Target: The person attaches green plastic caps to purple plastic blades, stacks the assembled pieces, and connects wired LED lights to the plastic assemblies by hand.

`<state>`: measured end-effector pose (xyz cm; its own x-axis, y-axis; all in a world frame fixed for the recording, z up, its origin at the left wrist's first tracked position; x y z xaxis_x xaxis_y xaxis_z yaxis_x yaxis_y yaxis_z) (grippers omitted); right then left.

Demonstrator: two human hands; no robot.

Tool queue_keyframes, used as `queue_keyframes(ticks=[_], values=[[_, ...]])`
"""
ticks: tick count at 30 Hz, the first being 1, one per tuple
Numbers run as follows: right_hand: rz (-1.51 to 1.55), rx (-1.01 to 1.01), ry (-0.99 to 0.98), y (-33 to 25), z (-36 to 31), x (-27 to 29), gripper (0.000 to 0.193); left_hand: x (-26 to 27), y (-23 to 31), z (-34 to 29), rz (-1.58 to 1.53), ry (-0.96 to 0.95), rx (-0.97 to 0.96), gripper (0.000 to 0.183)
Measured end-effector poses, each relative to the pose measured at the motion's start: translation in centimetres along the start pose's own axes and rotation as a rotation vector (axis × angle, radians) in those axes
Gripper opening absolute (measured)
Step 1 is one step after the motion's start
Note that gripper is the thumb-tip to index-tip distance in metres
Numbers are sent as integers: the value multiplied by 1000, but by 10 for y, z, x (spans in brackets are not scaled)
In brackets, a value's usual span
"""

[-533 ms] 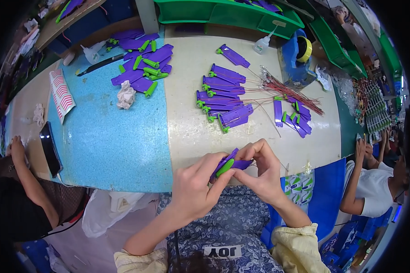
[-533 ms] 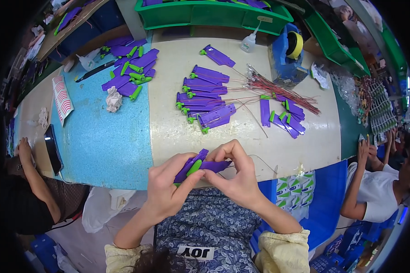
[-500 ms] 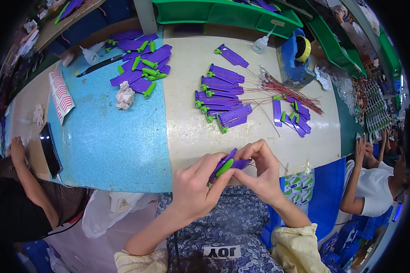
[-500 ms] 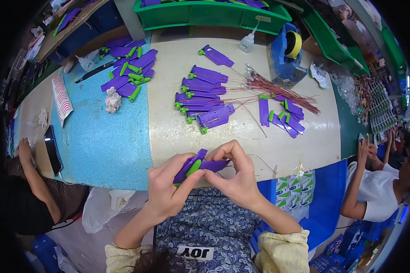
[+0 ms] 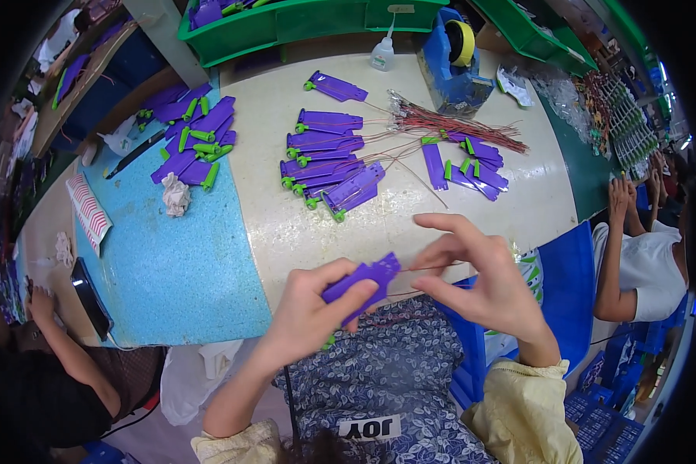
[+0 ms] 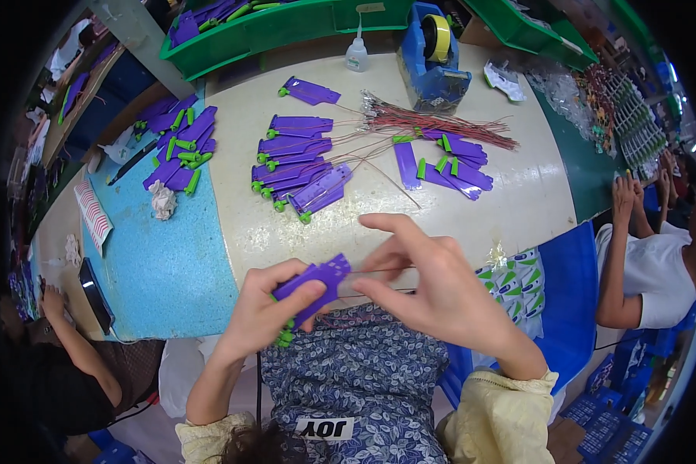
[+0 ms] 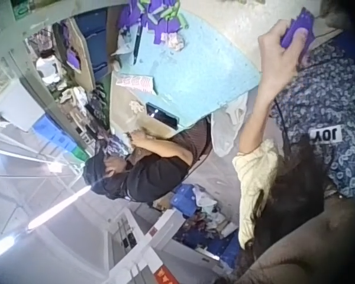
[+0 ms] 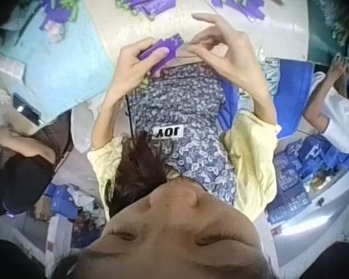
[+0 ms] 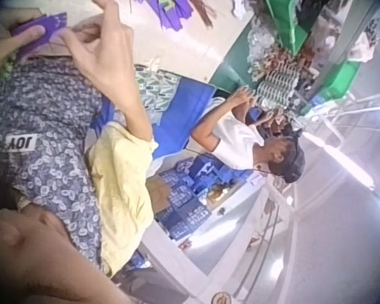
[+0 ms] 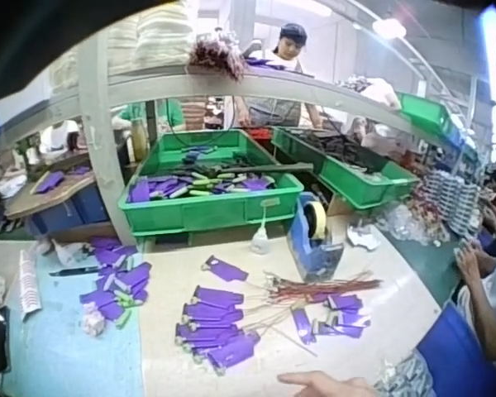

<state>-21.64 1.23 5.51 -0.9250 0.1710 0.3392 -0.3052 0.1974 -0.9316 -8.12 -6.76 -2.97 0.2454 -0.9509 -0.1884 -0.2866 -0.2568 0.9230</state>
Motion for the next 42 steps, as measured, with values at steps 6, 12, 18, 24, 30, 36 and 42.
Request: queue_keyframes(ticks=[6,12,18,24,30,36,42], values=[[-252,267,-93,-36,-15,-39,7,0,-12,1,-362,-24,146,25],[-656,354,332,27,47,-10,29,20,-6,-22,26,184,139,15],[-862,21,608,58,33,37,38,21,54,-19,1016,344,-218,17],[-755,-86,539,92,23,59,25,16,51,-21,1147,281,-326,17],[-757,193,576,29,32,58,11,9,30,-81,1025,207,-163,18],[-129,146,-62,12,62,-59,18,10,10,-96,1196,146,-123,17],[-267,184,-216,32,86,-101,16,11,4,-85,1267,153,-169,20]])
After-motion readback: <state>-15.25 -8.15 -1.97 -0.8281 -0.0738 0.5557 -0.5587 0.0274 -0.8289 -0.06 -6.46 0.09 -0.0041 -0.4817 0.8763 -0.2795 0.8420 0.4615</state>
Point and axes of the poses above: each hand's wrist, its own z-axis towards the middle knuckle, its own x-axis out of the back of the hand, y = z × x, the point moved 9 cm from there along z, towards the middle knuckle, and after that the axes turned 9 degrees about -y, right-handed, at the moved point
